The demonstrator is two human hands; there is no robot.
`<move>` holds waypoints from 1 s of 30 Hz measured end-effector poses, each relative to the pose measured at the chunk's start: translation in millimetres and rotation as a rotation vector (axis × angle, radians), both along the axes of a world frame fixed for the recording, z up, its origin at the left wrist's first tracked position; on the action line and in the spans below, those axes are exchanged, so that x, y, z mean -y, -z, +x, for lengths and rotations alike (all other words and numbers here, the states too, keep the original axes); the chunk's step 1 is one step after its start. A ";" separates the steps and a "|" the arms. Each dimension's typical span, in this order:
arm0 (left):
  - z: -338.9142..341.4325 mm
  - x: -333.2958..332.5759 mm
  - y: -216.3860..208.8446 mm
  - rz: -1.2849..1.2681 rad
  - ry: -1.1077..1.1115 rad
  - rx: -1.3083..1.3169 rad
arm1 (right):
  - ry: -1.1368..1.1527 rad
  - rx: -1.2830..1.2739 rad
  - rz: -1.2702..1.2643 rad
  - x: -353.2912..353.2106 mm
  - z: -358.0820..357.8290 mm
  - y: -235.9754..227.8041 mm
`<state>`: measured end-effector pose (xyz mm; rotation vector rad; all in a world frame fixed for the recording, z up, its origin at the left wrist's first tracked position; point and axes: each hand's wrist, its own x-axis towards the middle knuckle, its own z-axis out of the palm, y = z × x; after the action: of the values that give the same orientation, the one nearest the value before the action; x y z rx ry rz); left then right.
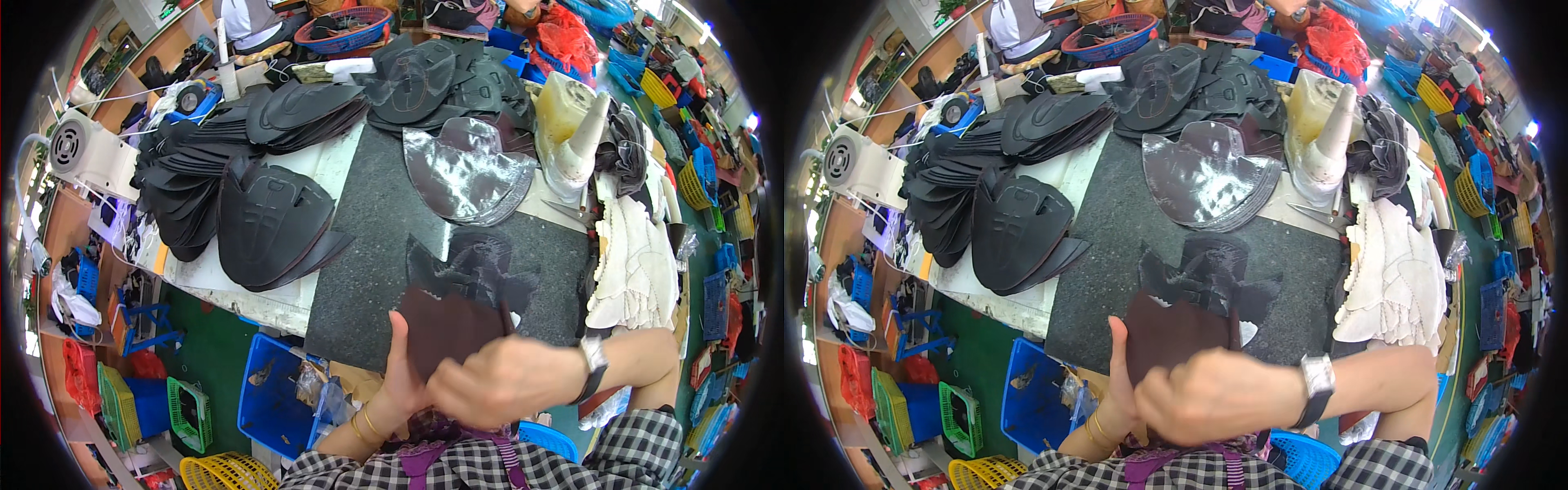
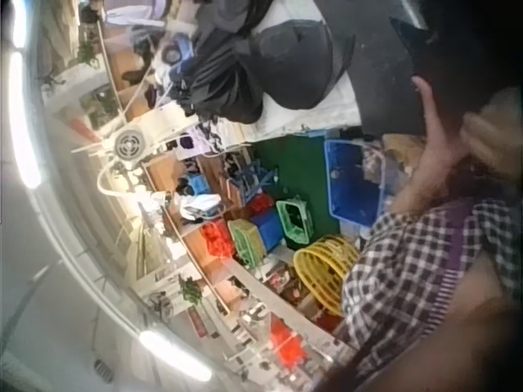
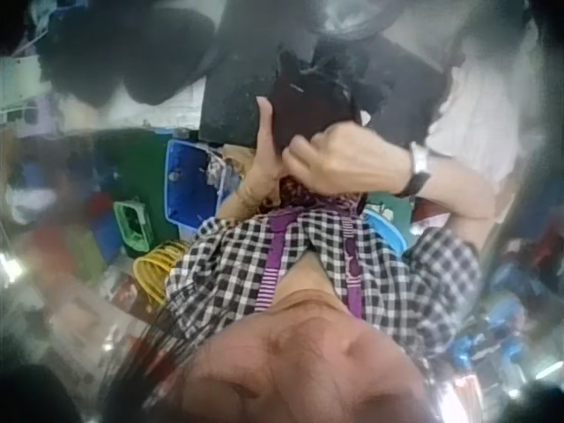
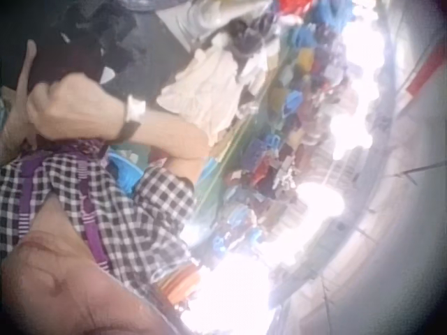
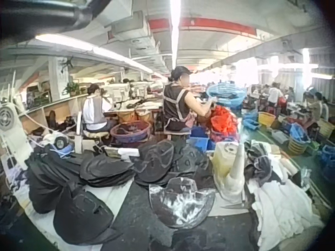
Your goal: The person assembles shoe upper components by applying white lining pieces onto leather cutouts, peeling plastic backing off leather layers, and pressing the components together by hand.
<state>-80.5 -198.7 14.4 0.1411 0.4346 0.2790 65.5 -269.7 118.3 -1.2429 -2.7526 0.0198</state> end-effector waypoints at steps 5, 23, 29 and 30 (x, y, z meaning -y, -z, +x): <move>-9.9 -12.3 6.7 0.006 0.034 0.001 | 0.335 -0.882 0.216 7.1 46.2 30.3; -21.6 -47.1 4.3 -0.251 0.083 0.426 | 0.090 -1.604 -1.018 30.0 122.0 83.9; 4.5 -51.4 2.0 -0.180 0.138 0.487 | 0.408 -1.942 -1.066 35.7 103.0 84.4; 3.1 -50.1 -2.3 -0.105 0.125 0.457 | 0.736 -1.676 -0.949 37.3 96.7 75.5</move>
<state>-77.5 -148.6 16.7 -0.0010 -0.0140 0.1575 162.2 -307.0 42.8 -1.2280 -0.7162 1.5212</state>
